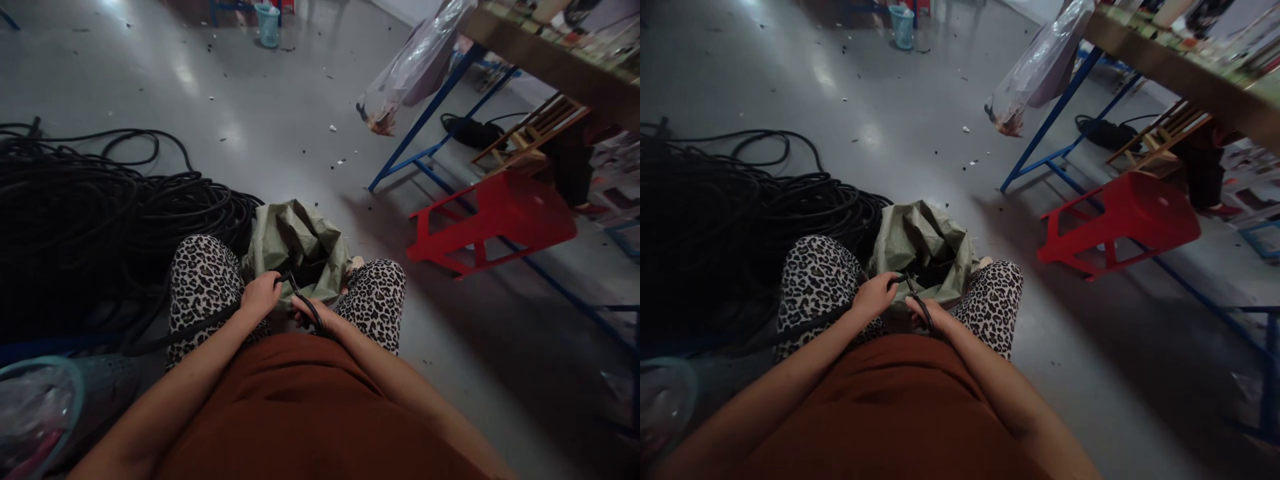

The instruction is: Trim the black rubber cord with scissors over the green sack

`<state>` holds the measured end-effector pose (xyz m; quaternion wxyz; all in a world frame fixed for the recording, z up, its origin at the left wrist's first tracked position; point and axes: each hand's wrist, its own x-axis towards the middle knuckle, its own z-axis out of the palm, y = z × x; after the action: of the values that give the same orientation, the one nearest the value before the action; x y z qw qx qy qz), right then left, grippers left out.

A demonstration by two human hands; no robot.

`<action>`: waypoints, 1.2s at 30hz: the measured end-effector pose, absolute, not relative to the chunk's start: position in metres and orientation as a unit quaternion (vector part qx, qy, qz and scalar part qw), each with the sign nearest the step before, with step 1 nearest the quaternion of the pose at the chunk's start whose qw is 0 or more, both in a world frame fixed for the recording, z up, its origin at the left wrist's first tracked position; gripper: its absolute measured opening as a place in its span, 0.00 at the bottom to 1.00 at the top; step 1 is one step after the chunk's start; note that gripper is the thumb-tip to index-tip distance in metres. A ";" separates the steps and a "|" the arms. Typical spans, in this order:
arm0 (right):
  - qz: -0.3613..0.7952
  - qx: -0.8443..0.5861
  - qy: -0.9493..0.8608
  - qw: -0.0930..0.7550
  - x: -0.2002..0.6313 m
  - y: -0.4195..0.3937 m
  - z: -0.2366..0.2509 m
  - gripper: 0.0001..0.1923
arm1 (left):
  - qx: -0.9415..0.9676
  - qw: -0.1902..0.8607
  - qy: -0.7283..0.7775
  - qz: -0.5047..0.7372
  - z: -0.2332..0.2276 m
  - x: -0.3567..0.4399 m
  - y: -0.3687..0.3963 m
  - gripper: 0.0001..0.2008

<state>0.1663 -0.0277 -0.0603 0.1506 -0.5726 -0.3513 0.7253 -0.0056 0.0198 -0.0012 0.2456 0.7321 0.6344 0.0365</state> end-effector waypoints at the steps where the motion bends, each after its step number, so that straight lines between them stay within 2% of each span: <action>1: 0.725 -0.574 -0.351 0.148 0.166 -0.027 -0.059 0.22 | 0.730 0.249 0.635 0.035 -0.001 -0.005 0.020 0.16; 11: 0.731 -0.567 -0.352 0.144 0.164 -0.026 -0.046 0.24 | 0.729 0.271 0.628 0.031 -0.002 -0.004 0.017 0.16; 17: 0.726 -0.573 -0.349 0.153 0.162 -0.025 -0.039 0.22 | 0.736 0.270 0.619 0.030 -0.003 -0.003 0.017 0.16; 36: 0.713 -0.586 -0.355 0.149 0.165 -0.024 -0.040 0.23 | 0.742 0.279 0.609 0.015 0.001 -0.003 0.016 0.17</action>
<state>0.1646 -0.0244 -0.0398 0.1491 -0.5856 -0.3551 0.7133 -0.0031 0.0156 0.0013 0.2793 0.7419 0.6095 0.0151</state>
